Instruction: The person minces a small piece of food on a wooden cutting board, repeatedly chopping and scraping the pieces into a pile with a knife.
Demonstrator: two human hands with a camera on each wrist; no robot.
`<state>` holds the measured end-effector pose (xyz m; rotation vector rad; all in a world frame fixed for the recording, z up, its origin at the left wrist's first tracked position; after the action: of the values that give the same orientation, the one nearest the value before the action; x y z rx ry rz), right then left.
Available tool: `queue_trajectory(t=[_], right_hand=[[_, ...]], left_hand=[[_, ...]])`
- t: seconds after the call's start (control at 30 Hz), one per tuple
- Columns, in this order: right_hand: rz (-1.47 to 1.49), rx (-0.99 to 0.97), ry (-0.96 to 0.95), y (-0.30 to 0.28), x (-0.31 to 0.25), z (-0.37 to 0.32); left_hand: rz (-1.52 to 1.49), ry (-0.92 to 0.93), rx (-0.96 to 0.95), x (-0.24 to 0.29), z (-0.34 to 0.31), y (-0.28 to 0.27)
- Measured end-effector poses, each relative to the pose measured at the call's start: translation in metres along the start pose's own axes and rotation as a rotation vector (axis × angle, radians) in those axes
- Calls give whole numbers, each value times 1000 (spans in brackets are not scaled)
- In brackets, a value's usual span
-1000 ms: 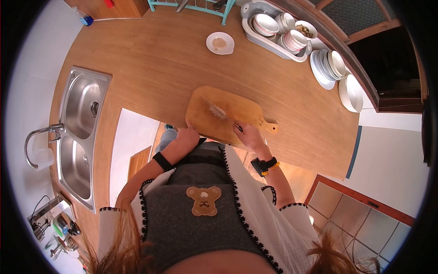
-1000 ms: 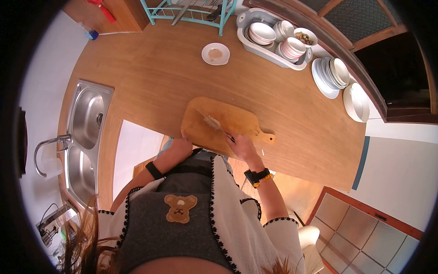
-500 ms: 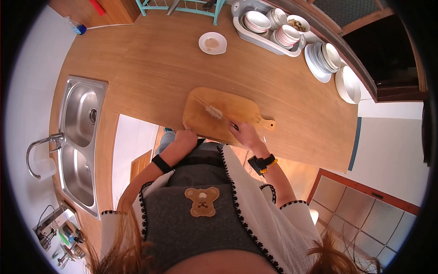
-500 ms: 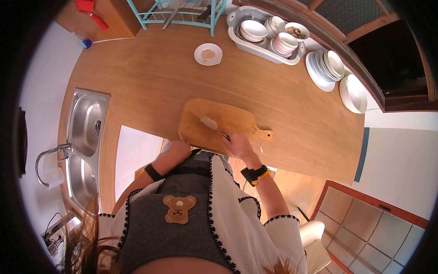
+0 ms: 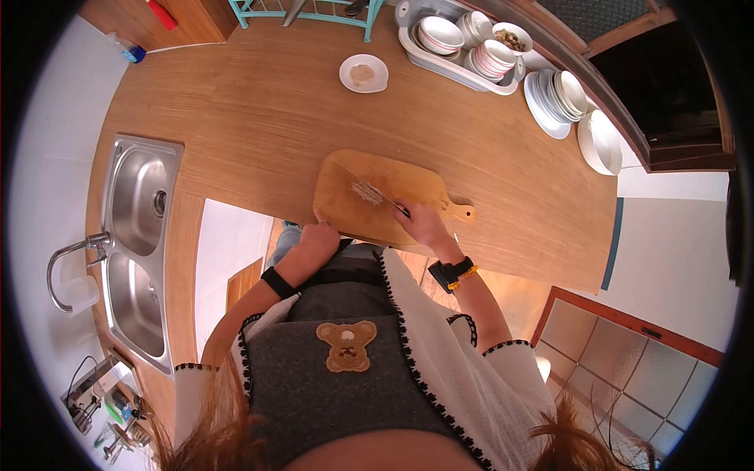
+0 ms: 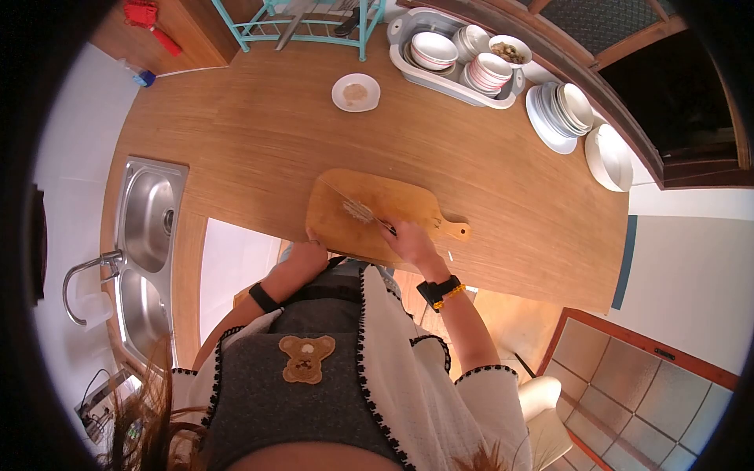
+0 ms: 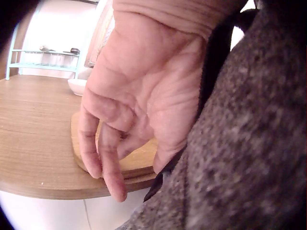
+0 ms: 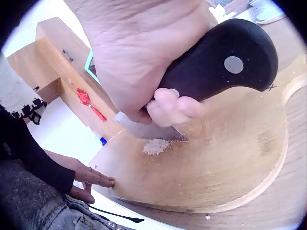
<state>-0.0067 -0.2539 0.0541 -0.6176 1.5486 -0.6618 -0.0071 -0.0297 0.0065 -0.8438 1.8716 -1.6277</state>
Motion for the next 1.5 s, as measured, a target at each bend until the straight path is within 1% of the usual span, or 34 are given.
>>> queue_trajectory(t=[0.1,0.17,0.2,0.3,0.4,0.47,0.5,0.6,0.7,0.8,0.87,0.9,0.97,1.1,1.17,1.2,1.3,1.37,1.4,1.47,1.5], right_hand=[[-2,-6,-20,-4,-5,1],[-24,-31,65,-5,-4,0],[-24,-31,66,-4,-3,1],[-22,-12,19,-1,1,1],[-33,-30,-31,0,-1,1],[-35,-65,58,-2,-6,-1],[-36,-64,61,-2,-5,-2],[-54,-58,3,0,-7,1],[-18,-49,-11,0,-9,-2],[-69,-51,-43,5,-5,2],[-3,-18,-21,3,-11,1],[-3,-20,-21,6,-9,0],[-77,-39,-13,9,0,0],[-34,-8,-55,2,-11,2],[-61,-23,16,-2,-13,1],[-65,-23,16,-3,-11,-1],[-60,-58,-8,1,-5,-2],[49,31,38,-2,-2,-3],[36,13,18,-4,0,-3],[60,23,142,-6,9,-3],[57,14,128,-5,11,-2]], left_hand=[[36,16,27,0,0,1],[-18,5,-12,-1,1,1],[-19,7,-12,0,1,1],[-5,13,-6,0,1,0],[-75,-23,-60,-2,1,1],[-13,26,12,0,0,1],[-14,29,12,1,0,1],[19,4,12,-1,0,0],[-48,-8,49,-1,-1,-6],[-113,-14,6,-3,2,-7],[-63,33,103,-3,-1,-8],[-64,32,102,-3,-1,-12],[-118,-2,-5,-1,2,-17],[-62,-16,7,-2,1,-14],[-53,20,-9,-1,3,-15],[-55,21,-6,1,3,-13],[-47,-34,13,-1,3,-12],[-126,-88,-118,0,7,-11],[-140,-113,-109,-2,8,-5],[-183,70,-101,-3,5,6],[-184,54,-96,-2,3,3]])
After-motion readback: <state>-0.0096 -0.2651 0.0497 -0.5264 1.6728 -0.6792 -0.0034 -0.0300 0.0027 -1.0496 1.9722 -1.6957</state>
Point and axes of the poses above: each hand's wrist, its own z-axis towards the middle knuckle, its own y-axis out of the palm, x = y × z, the point moved 3 cm from there along z, towards the middle knuckle, and after that the axes turned 14 degrees about x, right-handed, at the moved point
